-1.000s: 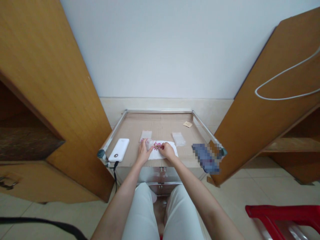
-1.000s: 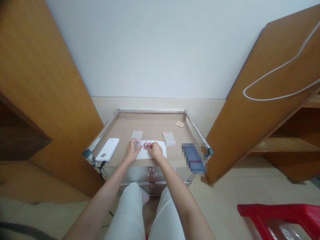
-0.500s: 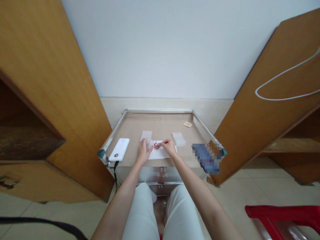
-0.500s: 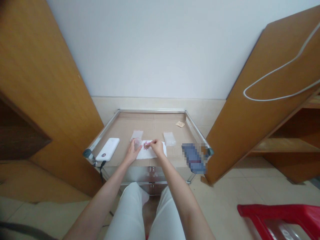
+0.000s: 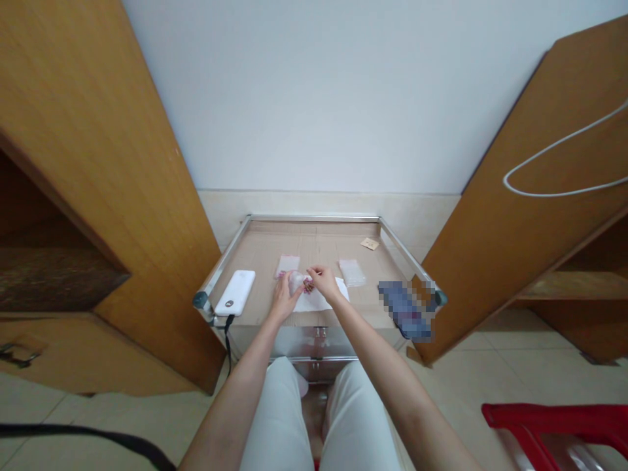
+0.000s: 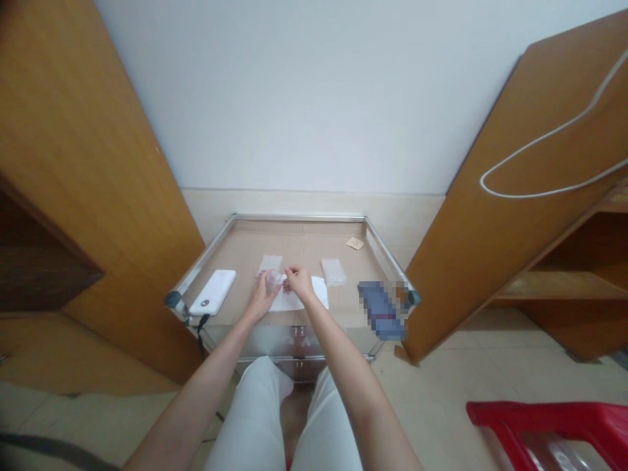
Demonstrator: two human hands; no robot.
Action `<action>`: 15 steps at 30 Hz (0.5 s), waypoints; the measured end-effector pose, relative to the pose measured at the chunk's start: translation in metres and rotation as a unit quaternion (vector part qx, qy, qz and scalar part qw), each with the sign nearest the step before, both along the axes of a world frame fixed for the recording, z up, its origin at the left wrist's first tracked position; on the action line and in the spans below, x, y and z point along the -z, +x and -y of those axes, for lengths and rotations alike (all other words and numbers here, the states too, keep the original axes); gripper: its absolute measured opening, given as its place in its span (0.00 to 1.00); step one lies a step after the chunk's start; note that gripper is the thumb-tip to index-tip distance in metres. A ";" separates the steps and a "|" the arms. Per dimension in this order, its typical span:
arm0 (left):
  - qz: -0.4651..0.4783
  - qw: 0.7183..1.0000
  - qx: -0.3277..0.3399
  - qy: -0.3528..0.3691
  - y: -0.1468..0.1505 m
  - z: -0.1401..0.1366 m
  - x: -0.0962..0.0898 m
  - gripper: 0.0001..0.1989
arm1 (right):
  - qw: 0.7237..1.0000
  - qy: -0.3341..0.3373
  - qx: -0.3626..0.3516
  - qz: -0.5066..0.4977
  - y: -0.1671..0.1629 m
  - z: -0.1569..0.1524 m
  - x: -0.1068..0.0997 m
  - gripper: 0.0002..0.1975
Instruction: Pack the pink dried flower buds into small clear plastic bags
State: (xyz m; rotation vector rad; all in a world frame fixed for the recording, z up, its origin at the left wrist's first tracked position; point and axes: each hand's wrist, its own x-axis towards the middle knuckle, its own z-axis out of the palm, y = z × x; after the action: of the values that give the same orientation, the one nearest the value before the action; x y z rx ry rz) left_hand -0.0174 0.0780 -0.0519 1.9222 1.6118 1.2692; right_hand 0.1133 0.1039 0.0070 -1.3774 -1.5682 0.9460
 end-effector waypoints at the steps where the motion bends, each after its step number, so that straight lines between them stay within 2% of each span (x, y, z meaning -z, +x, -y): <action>1: 0.002 1.000 0.000 -0.001 0.000 0.000 0.000 0.25 | 0.999 0.014 0.021 0.022 0.004 0.000 0.003 0.08; 4: 0.008 1.000 -0.001 -0.003 0.000 0.001 -0.001 0.25 | 0.993 0.027 0.044 0.103 0.013 0.003 0.014 0.06; 9: 0.016 1.000 0.007 -0.002 0.001 0.003 -0.003 0.24 | 0.977 0.004 -0.016 0.213 0.015 0.014 0.027 0.07; 15: 0.029 0.999 0.017 0.001 0.002 0.002 -0.003 0.24 | 0.968 0.001 0.004 0.251 0.007 0.019 0.030 0.07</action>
State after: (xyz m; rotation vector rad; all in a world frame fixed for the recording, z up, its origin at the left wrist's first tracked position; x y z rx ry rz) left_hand -0.0157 0.0756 -0.0491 1.8870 1.5443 1.3014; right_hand 0.1203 0.0852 -0.0229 -1.7107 -1.9259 0.6116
